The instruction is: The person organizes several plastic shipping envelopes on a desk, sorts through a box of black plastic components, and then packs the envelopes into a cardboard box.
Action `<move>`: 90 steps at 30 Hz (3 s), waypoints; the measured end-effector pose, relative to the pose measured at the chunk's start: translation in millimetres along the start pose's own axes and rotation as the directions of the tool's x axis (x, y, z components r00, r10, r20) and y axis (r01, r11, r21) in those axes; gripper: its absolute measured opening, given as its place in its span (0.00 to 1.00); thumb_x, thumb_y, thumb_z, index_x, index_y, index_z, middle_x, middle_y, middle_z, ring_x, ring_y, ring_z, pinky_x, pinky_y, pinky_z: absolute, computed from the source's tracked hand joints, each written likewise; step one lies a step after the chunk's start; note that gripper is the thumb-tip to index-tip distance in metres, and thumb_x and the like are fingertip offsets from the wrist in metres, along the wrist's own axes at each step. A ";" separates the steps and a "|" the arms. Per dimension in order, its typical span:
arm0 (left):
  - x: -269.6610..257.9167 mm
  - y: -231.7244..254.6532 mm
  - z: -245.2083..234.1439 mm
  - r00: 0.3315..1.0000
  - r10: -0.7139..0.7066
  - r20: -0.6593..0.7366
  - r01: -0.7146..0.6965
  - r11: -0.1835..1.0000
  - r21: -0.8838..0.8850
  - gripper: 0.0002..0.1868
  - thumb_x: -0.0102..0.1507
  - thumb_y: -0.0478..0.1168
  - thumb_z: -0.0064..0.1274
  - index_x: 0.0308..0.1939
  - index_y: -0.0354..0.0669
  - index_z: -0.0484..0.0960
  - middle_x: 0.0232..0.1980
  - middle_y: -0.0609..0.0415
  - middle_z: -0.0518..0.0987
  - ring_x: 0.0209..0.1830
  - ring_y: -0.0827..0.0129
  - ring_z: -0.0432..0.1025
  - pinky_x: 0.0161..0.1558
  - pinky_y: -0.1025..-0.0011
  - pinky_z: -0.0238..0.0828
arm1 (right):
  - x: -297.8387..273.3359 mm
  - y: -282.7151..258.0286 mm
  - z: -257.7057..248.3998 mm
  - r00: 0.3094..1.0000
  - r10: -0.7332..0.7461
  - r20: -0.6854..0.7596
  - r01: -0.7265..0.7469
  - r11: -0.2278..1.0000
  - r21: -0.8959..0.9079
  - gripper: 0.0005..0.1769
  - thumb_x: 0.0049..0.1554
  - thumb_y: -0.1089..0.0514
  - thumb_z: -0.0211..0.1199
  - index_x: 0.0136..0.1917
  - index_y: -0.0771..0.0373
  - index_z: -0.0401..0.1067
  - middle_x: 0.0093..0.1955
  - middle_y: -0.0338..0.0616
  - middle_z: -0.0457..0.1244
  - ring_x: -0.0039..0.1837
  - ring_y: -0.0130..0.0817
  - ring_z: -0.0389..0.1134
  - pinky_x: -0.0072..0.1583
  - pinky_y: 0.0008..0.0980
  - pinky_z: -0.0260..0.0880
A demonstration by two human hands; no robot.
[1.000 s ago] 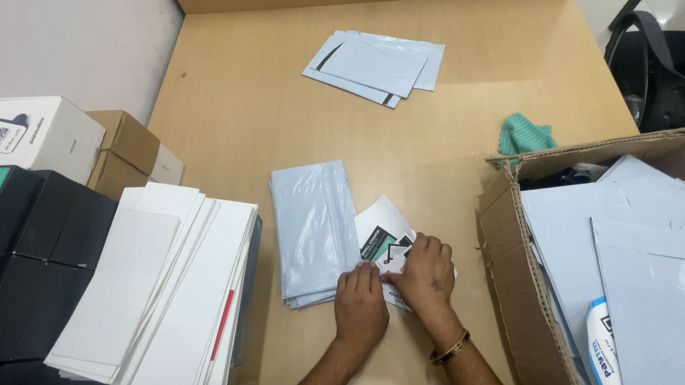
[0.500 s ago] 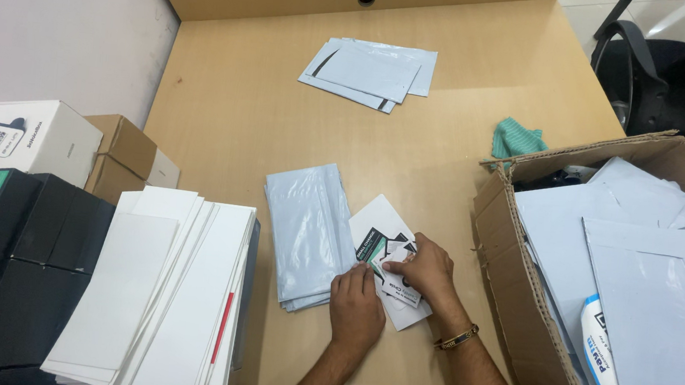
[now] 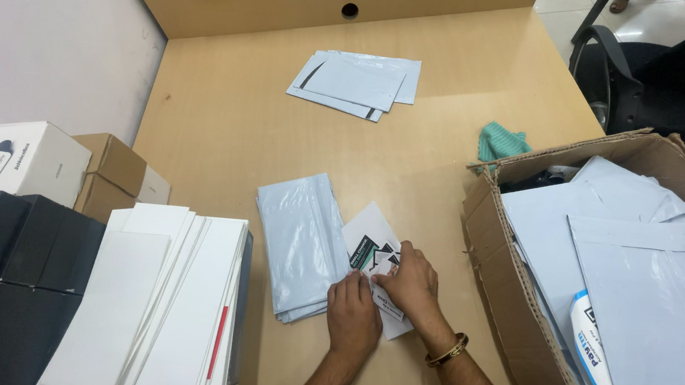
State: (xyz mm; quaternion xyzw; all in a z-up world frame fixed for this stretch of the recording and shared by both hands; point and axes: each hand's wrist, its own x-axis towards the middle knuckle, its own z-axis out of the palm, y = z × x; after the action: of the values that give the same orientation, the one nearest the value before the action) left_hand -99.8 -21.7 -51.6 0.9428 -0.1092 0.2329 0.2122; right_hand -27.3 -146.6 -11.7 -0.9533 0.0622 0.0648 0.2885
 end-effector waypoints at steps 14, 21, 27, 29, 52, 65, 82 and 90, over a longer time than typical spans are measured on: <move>-0.2 -4.3 6.0 0.999 -0.036 0.004 0.036 0.998 0.045 0.23 0.56 0.29 0.48 0.55 0.21 0.75 0.59 0.34 0.74 0.61 0.47 0.69 0.62 0.52 0.61 | 5.3 -5.9 -10.9 0.968 0.113 0.226 -0.203 0.881 0.428 0.31 0.41 0.62 0.79 0.53 0.67 0.65 0.37 0.47 0.70 0.34 0.37 0.73 0.36 0.34 0.73; -1.6 -4.2 -2.8 0.992 -0.062 -0.113 0.051 0.993 -0.103 0.24 0.59 0.28 0.48 0.59 0.22 0.74 0.60 0.36 0.74 0.63 0.48 0.68 0.64 0.53 0.61 | 11.6 11.6 -20.6 0.998 0.029 0.048 -0.056 0.617 0.785 0.24 0.43 0.73 0.75 0.51 0.70 0.68 0.39 0.47 0.68 0.32 0.26 0.69 0.31 0.27 0.69; 15.3 -5.6 -23.7 0.979 -0.189 0.069 0.198 0.968 -0.154 0.24 0.63 0.33 0.53 0.64 0.31 0.73 0.65 0.42 0.74 0.66 0.51 0.66 0.66 0.53 0.61 | -4.3 8.9 -100.0 0.980 0.094 -0.178 0.121 0.431 0.894 0.23 0.48 0.76 0.70 0.54 0.70 0.66 0.42 0.49 0.69 0.33 0.27 0.68 0.32 0.25 0.68; 27.8 0.6 -33.9 0.956 -0.205 0.211 0.228 0.969 -0.091 0.37 0.58 0.42 0.62 0.68 0.32 0.68 0.70 0.39 0.67 0.72 0.48 0.60 0.67 0.49 0.57 | -18.0 0.6 -113.6 0.971 0.069 -0.228 0.179 0.416 0.891 0.24 0.46 0.76 0.69 0.55 0.68 0.66 0.44 0.47 0.69 0.36 0.25 0.71 0.34 0.23 0.70; 109.1 6.3 -14.8 0.731 -0.318 0.604 0.213 0.947 0.241 0.51 0.33 0.55 0.84 0.51 0.33 0.76 0.56 0.42 0.72 0.60 0.52 0.64 0.60 0.58 0.60 | -22.8 29.1 -84.3 0.977 0.123 -0.174 0.106 0.426 0.899 0.23 0.47 0.74 0.71 0.54 0.70 0.65 0.43 0.49 0.69 0.38 0.28 0.72 0.36 0.26 0.74; 98.1 -7.6 -17.7 0.868 -0.252 0.427 0.346 0.925 -0.156 0.37 0.51 0.40 0.70 0.61 0.40 0.70 0.39 0.45 0.84 0.46 0.50 0.78 0.50 0.52 0.62 | -33.6 32.7 -80.1 0.963 0.162 -0.215 0.147 0.353 0.924 0.25 0.48 0.73 0.70 0.58 0.70 0.65 0.50 0.50 0.69 0.46 0.31 0.74 0.45 0.29 0.78; 67.1 188.5 -89.3 0.916 0.179 0.360 0.337 0.143 -0.930 0.22 0.75 0.43 0.39 0.68 0.34 0.60 0.58 0.42 0.76 0.57 0.63 0.73 0.60 0.64 0.71 | -168.3 48.1 -196.8 0.872 0.341 -0.351 -0.057 0.783 0.620 0.31 0.48 0.60 0.73 0.59 0.70 0.61 0.48 0.53 0.69 0.45 0.32 0.73 0.45 0.32 0.77; 123.2 242.5 -74.8 0.639 0.416 0.646 0.249 0.683 -0.686 0.38 0.69 0.51 0.47 0.73 0.29 0.54 0.61 0.35 0.64 0.54 0.51 0.70 0.54 0.58 0.73 | -129.0 179.3 -280.4 0.913 0.309 -0.267 -0.136 0.847 0.514 0.32 0.60 0.59 0.70 0.72 0.74 0.62 0.46 0.65 0.68 0.43 0.51 0.73 0.41 0.45 0.76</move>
State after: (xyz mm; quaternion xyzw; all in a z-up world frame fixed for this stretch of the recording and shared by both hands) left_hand -96.2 -216.0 152.9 0.7771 -0.3188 -0.2397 0.4869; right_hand -157.6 -440.7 143.1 -0.8328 0.2370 -0.0848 0.4930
